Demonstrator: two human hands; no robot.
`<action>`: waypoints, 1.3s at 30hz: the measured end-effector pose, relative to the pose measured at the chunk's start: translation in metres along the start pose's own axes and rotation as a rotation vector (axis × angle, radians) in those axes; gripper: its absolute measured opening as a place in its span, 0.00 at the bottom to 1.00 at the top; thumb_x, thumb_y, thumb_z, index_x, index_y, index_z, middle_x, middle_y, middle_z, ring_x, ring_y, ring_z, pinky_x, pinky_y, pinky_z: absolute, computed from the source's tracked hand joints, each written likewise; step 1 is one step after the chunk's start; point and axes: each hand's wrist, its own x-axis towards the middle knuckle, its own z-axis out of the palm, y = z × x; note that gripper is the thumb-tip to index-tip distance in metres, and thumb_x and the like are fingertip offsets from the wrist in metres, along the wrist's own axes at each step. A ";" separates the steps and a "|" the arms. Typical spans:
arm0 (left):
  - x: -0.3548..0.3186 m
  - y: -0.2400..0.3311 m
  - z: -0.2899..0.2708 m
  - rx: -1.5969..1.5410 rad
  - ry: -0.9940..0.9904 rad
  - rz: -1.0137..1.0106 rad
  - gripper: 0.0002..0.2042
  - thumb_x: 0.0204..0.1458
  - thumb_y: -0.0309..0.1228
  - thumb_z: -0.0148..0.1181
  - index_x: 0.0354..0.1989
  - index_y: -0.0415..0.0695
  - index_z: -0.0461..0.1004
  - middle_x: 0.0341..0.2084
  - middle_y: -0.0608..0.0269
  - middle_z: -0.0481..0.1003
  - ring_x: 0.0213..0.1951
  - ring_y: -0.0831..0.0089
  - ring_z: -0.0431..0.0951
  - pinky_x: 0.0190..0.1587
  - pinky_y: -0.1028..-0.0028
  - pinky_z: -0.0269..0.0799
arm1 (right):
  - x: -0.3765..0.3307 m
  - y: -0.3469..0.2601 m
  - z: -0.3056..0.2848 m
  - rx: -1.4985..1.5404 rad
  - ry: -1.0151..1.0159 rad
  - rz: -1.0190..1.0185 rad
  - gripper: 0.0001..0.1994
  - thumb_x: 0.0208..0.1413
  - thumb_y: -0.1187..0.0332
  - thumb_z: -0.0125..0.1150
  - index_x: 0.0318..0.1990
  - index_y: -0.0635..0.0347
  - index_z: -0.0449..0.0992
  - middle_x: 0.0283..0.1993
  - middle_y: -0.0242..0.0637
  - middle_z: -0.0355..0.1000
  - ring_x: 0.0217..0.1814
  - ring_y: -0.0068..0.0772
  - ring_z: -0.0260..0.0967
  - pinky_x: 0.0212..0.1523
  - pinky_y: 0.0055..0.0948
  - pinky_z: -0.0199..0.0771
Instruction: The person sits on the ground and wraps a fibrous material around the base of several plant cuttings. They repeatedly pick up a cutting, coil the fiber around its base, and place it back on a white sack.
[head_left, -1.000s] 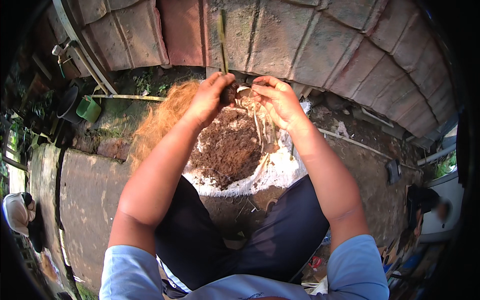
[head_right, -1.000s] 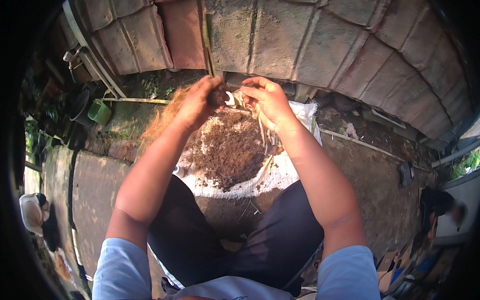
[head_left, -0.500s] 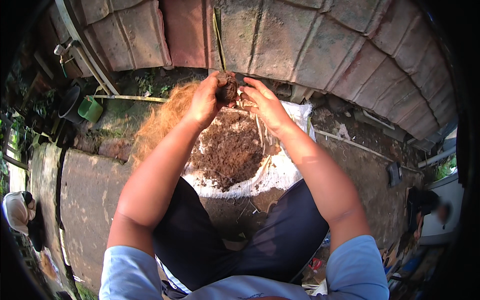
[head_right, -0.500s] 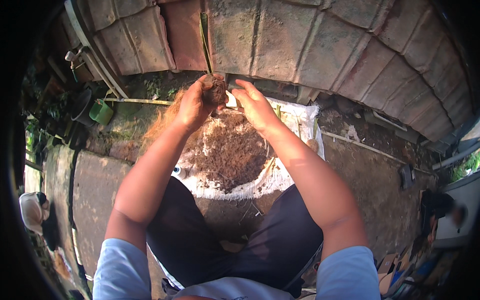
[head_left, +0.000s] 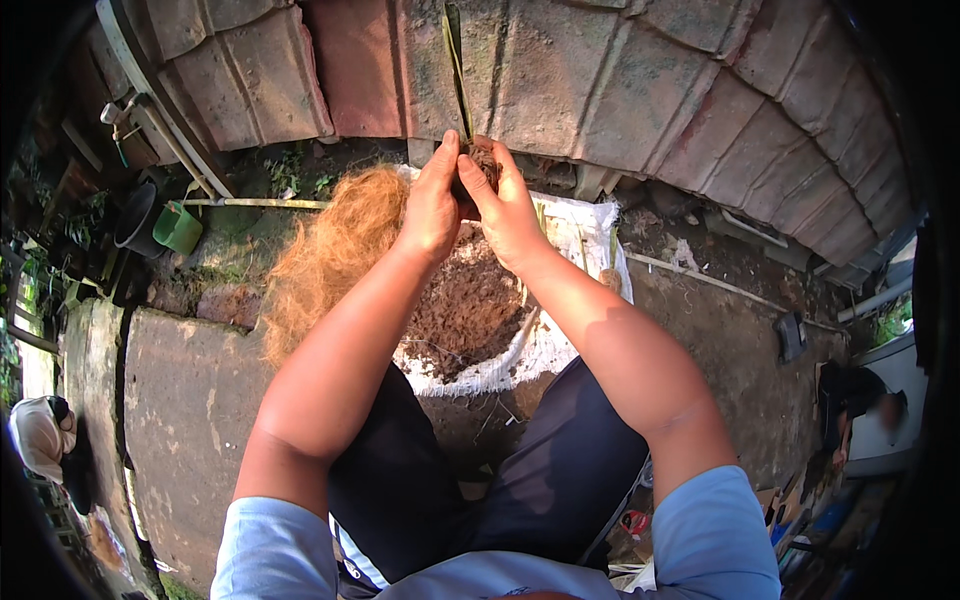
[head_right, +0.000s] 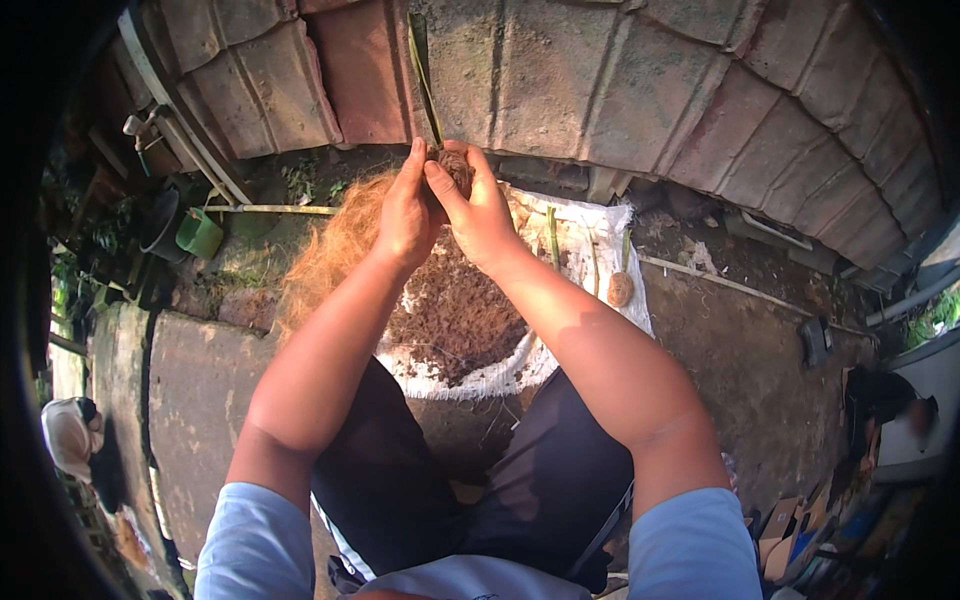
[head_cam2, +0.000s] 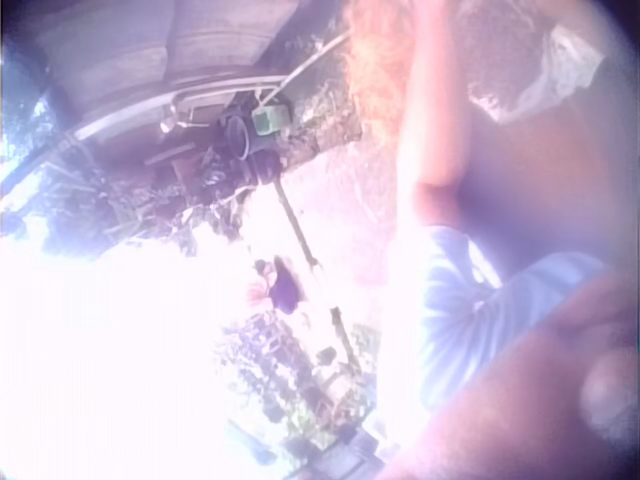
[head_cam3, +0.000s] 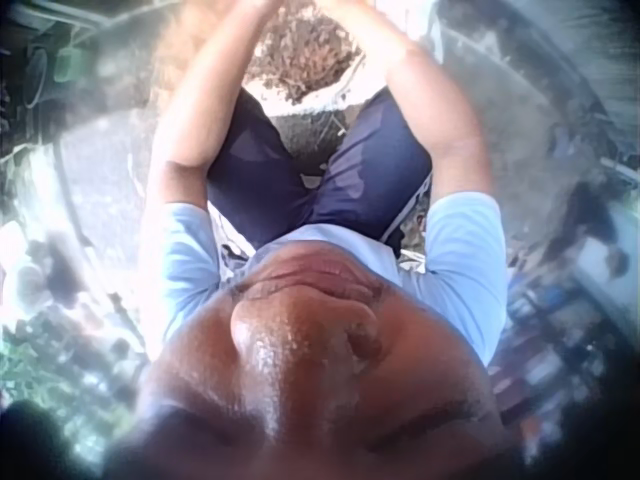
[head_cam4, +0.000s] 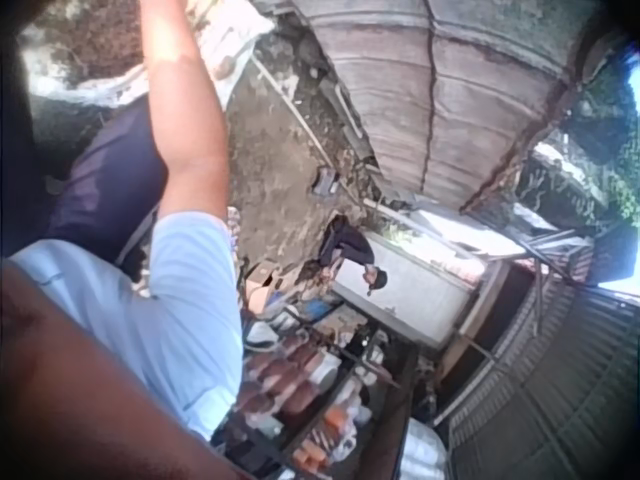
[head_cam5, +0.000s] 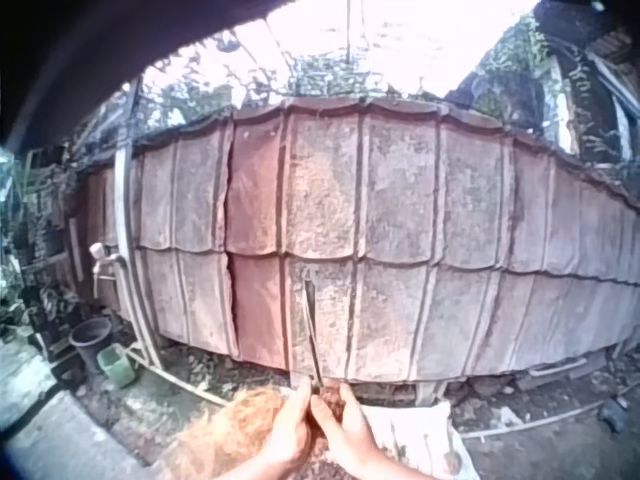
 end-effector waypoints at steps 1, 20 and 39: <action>0.003 -0.002 0.002 0.044 0.027 -0.003 0.25 0.73 0.47 0.38 0.62 0.36 0.65 0.54 0.53 0.73 0.55 0.64 0.74 0.59 0.66 0.69 | 0.001 0.005 -0.002 -0.011 0.005 -0.034 0.22 0.67 0.62 0.62 0.61 0.63 0.64 0.54 0.34 0.70 0.57 0.22 0.66 0.58 0.25 0.67; 0.004 -0.002 0.004 -0.163 0.144 0.007 0.19 0.70 0.45 0.46 0.53 0.41 0.73 0.45 0.61 0.78 0.45 0.70 0.79 0.48 0.67 0.77 | 0.005 0.005 0.001 -0.040 0.060 -0.059 0.25 0.65 0.54 0.63 0.62 0.60 0.70 0.53 0.32 0.73 0.57 0.25 0.69 0.55 0.27 0.70; 0.012 -0.001 -0.015 0.038 0.068 0.303 0.16 0.65 0.37 0.37 0.42 0.40 0.72 0.35 0.57 0.76 0.37 0.66 0.78 0.44 0.69 0.76 | -0.002 -0.003 0.032 0.541 0.106 0.255 0.12 0.61 0.66 0.64 0.49 0.57 0.77 0.48 0.33 0.77 0.52 0.29 0.75 0.57 0.33 0.73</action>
